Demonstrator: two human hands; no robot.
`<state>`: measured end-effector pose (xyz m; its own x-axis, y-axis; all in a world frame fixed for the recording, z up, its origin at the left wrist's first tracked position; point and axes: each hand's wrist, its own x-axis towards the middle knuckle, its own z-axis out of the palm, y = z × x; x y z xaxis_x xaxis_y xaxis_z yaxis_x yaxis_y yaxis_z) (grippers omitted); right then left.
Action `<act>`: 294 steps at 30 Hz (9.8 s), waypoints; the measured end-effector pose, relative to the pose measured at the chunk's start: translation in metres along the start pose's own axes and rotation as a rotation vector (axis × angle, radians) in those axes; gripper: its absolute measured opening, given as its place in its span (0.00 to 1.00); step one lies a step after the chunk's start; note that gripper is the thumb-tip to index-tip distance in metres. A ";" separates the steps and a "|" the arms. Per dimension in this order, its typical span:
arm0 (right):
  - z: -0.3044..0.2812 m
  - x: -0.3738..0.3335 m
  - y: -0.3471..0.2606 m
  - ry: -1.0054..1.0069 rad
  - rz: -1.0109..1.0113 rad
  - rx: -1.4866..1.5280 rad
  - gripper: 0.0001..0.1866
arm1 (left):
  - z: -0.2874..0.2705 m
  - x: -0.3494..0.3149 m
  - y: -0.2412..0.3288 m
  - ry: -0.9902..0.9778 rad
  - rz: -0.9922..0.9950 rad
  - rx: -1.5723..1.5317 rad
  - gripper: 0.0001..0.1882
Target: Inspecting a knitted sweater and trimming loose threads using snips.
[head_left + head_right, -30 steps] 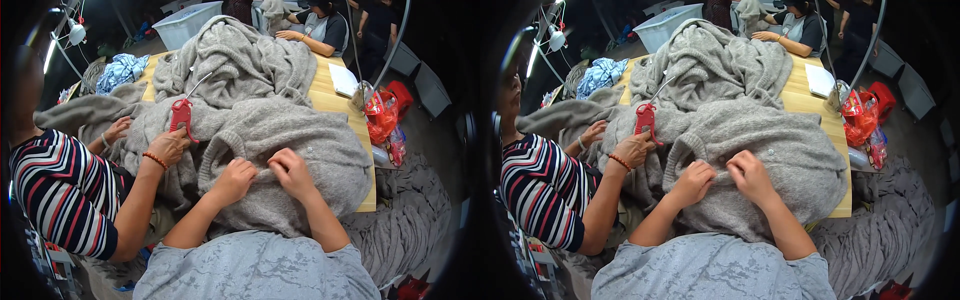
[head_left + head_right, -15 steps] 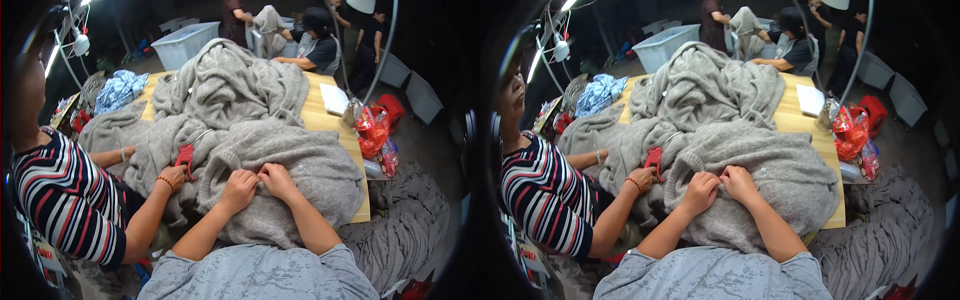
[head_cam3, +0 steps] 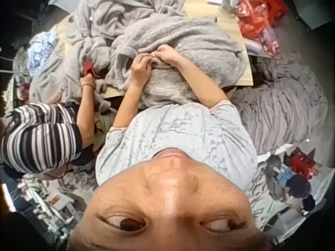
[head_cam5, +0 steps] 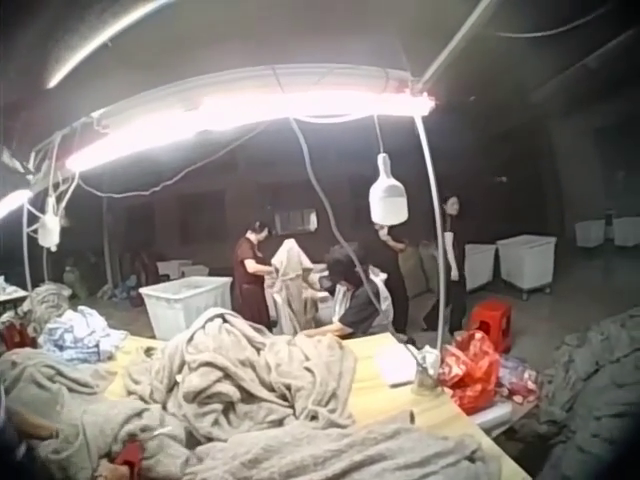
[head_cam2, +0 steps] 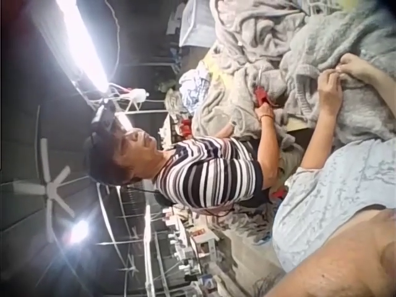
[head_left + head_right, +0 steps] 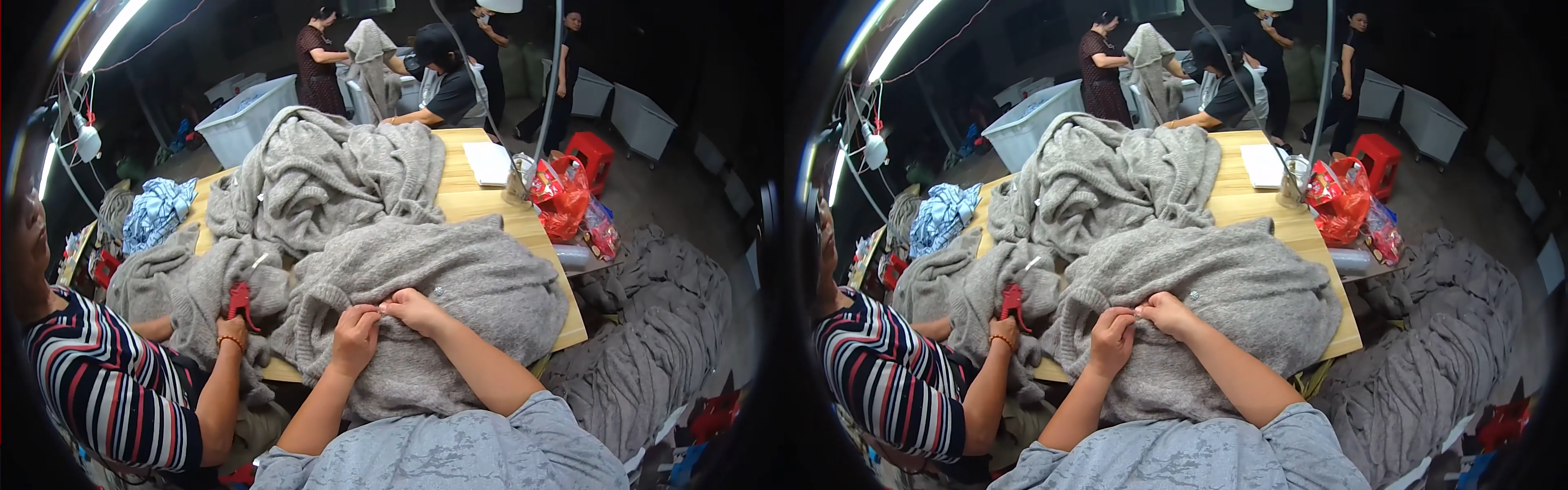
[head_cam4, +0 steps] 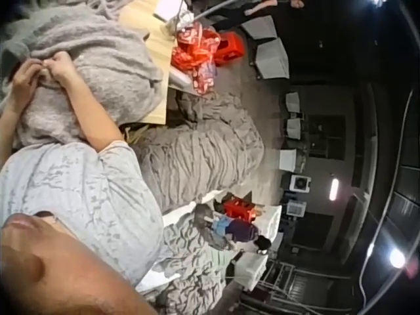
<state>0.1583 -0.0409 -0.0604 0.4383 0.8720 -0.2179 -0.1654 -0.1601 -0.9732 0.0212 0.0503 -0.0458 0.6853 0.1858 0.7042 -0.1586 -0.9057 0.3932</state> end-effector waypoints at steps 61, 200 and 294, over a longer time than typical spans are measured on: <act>0.028 -0.069 -0.017 0.203 -0.546 -0.547 0.09 | -0.022 -0.014 0.029 -0.321 -0.413 -0.046 0.13; -0.024 -0.101 -0.043 0.221 -0.237 -0.235 0.07 | 0.007 0.040 0.034 -0.506 -0.738 -0.858 0.10; -0.020 -0.094 -0.041 0.338 -0.416 -0.740 0.09 | 0.011 0.015 0.040 -0.364 -0.673 -0.771 0.05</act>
<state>0.1415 -0.1252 -0.0015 0.5908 0.7622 0.2646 0.6216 -0.2209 -0.7516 0.0325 0.0124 -0.0258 0.9483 0.3152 0.0375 0.0118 -0.1533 0.9881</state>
